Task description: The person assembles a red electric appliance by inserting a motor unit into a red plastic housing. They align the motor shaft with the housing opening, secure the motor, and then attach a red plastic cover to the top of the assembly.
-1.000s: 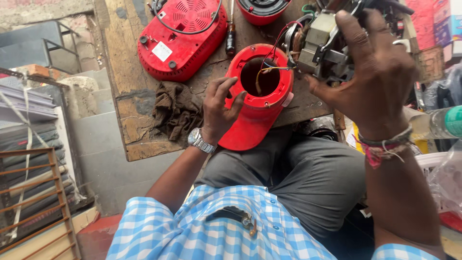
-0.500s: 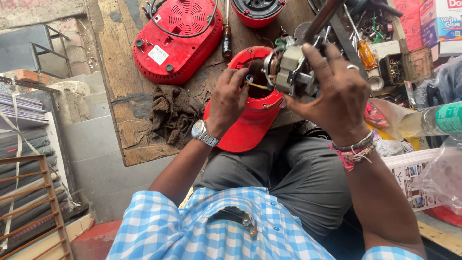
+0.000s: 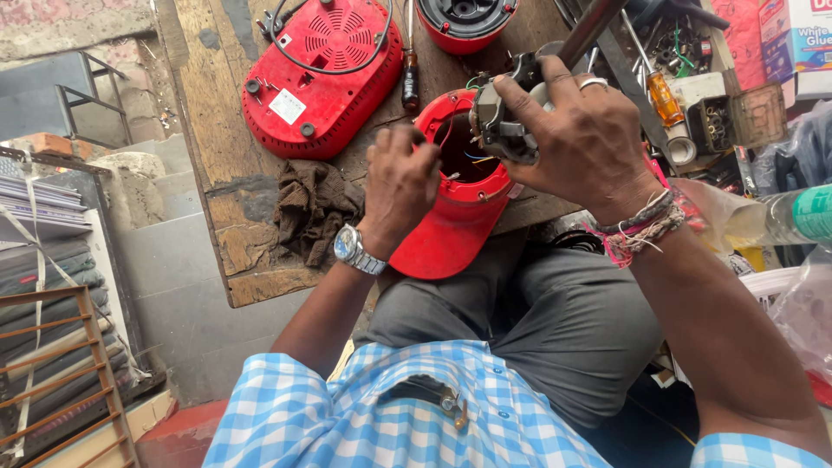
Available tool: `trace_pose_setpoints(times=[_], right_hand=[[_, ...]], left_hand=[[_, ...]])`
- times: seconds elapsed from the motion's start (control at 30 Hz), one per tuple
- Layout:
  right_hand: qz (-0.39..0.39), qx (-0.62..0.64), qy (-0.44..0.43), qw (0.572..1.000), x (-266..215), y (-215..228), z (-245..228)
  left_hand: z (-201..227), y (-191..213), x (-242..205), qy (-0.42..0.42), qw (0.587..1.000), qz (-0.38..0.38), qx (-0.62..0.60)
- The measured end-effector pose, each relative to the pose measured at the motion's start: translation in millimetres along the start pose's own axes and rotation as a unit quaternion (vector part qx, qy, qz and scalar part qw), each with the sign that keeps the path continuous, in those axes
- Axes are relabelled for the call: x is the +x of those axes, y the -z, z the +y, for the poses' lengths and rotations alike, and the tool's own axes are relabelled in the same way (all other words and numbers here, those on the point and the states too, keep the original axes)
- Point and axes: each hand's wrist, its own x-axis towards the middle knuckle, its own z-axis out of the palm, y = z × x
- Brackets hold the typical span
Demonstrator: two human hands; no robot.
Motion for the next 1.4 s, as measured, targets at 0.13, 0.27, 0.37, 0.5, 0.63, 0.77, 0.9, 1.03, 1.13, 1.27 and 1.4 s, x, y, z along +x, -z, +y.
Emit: trace_pose_setpoints(times=[0.13,0.27,0.37,0.5,0.63,0.77,0.9,1.03,1.13,1.27,1.4], right_hand=[[-0.017,0.01,0.038,0.999,6,1,-4],[-0.052,-0.003,0.046,0.998,12,-1,-10],[-0.067,-0.002,0.058,0.996,19,-6,-8],[-0.056,0.005,0.106,0.993,24,-19,-8],[-0.108,0.018,0.125,0.986,35,-27,-14],[-0.149,0.014,0.138,0.979,42,-24,-19],[-0.17,-0.009,0.15,0.974,43,-13,-22],[-0.194,-0.016,0.158,0.968,44,-12,-18],[-0.198,-0.013,0.153,0.968,43,-14,-12],[-0.194,-0.007,0.162,0.967,41,-15,-4],[-0.178,-0.053,0.192,0.964,39,-21,-3]], left_hand=[[9,-11,-11,-0.095,0.995,-0.008,-0.013],[18,-10,-2,-0.13,0.991,-0.011,-0.018],[17,0,1,-0.125,0.99,-0.06,-0.04],[3,3,-17,-0.087,0.991,0.056,-0.084],[-13,3,-36,-0.007,0.986,0.112,-0.123],[-24,-4,-39,0.036,0.983,0.076,-0.162],[-27,-12,-25,0.006,0.986,0.064,-0.155],[-25,-21,-13,-0.011,0.993,0.02,-0.113],[-24,-27,-13,-0.006,0.992,0.012,-0.129],[-24,-35,-15,0.012,0.985,-0.025,-0.169],[-28,-39,-14,-0.001,0.992,-0.028,-0.127]])
